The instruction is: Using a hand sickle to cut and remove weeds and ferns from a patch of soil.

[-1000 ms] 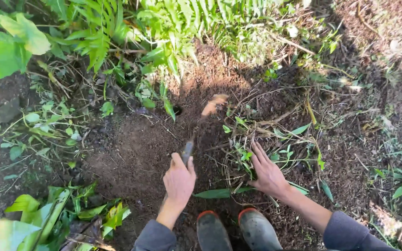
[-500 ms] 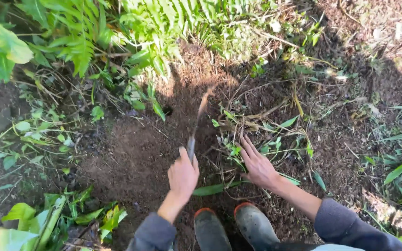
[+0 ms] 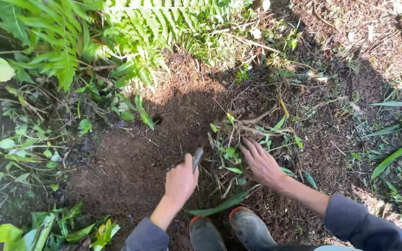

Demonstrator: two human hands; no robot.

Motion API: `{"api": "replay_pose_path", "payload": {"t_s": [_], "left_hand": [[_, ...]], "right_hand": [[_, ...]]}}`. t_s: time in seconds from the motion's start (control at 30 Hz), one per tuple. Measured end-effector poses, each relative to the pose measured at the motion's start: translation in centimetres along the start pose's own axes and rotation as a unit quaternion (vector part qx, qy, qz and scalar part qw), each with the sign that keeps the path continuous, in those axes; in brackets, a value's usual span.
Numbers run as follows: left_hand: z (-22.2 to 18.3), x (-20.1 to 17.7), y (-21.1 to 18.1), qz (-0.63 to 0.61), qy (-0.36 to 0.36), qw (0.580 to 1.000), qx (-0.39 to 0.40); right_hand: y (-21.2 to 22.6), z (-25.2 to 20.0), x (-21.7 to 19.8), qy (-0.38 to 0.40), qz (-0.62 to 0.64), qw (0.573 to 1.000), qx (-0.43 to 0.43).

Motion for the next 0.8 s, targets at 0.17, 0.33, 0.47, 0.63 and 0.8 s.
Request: {"api": "replay_pose_path", "payload": {"t_s": [0.17, 0.33, 0.47, 0.63, 0.8], "left_hand": [[3.6, -4.0, 1.3, -0.017, -0.105, 0.992, -0.067], [6.0, -0.3, 0.4, -0.024, -0.045, 0.998, -0.027], [3.7, -0.8, -1.7, -0.073, 0.039, 0.996, 0.027], [0.4, -0.7, 1.5, -0.269, -0.008, 0.957, -0.107], [-4.6, 2.8, 7.2, -0.379, -0.057, 0.900, -0.209]], "right_hand": [[-0.3, 1.4, -4.2, -0.040, -0.089, 0.995, -0.008], [-1.1, 3.5, -5.5, -0.044, -0.151, 0.987, -0.023], [-2.8, 5.3, -4.9, -0.015, -0.136, 0.990, -0.015], [-0.1, 5.7, -11.1, -0.022, -0.287, 0.953, -0.097], [-0.4, 10.8, -7.9, -0.103, -0.358, 0.902, -0.219]]}}
Point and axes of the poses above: each hand's wrist, its own z-axis towards the middle knuckle, its own x-axis out of the palm, y = z × x, the point moved 3 cm from there along z, towards the middle knuckle, and after that the axes turned 3 degrees about -y, right-handed, at the moved point
